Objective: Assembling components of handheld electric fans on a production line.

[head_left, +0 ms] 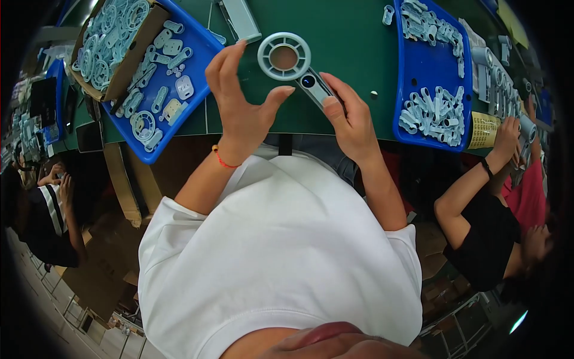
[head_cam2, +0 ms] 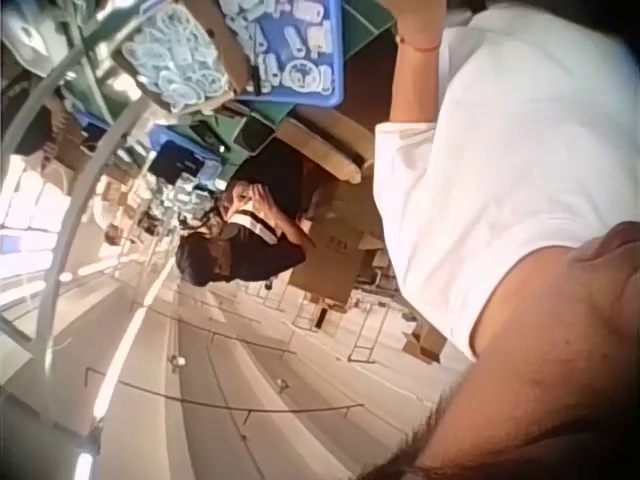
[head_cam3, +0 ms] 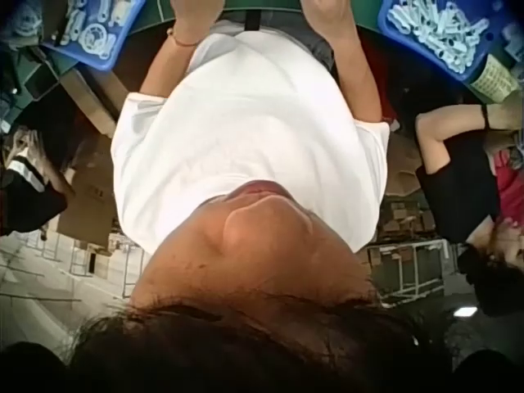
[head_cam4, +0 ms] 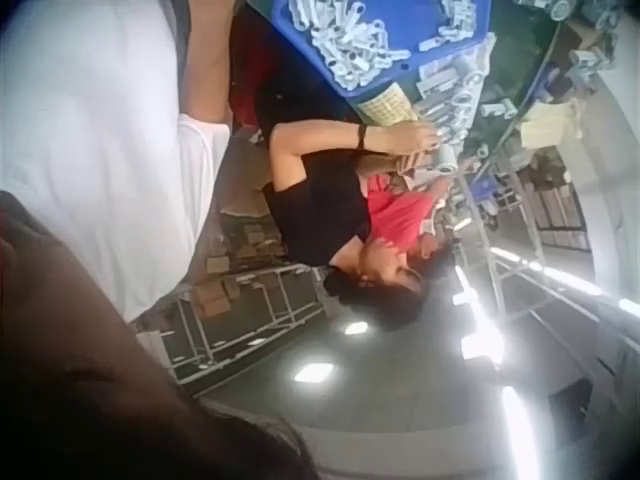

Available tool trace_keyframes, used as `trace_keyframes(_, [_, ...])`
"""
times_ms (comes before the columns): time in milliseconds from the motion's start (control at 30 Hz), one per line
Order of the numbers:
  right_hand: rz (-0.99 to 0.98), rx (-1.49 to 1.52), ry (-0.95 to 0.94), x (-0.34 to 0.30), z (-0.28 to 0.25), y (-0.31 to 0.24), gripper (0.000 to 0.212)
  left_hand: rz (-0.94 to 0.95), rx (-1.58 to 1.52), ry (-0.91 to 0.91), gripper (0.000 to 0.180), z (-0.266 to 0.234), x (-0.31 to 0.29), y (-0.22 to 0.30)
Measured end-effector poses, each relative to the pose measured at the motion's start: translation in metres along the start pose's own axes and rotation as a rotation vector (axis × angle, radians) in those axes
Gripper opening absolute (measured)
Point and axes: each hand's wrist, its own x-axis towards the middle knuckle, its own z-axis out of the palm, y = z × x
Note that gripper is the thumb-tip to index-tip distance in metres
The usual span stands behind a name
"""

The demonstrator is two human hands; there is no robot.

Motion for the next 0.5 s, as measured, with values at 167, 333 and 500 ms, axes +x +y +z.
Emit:
trace_keyframes(167, [0.213, 0.715, -0.039, -0.007, 0.016, -0.012, 0.065, -0.634, -0.927, -0.235, 0.053, 0.009, -0.024, 0.030])
trace_keyframes(333, [0.278, 0.712, -0.127, -0.006, 0.012, -0.024, 0.060, -0.742, -0.981, -0.361, 0.055, 0.012, -0.013, 0.021])
trace_keyframes(500, [0.196, 0.606, -0.102, -0.008, 0.011, -0.028, 0.056, -0.794, -1.042, -0.327, 0.059, 0.011, -0.019, 0.016])
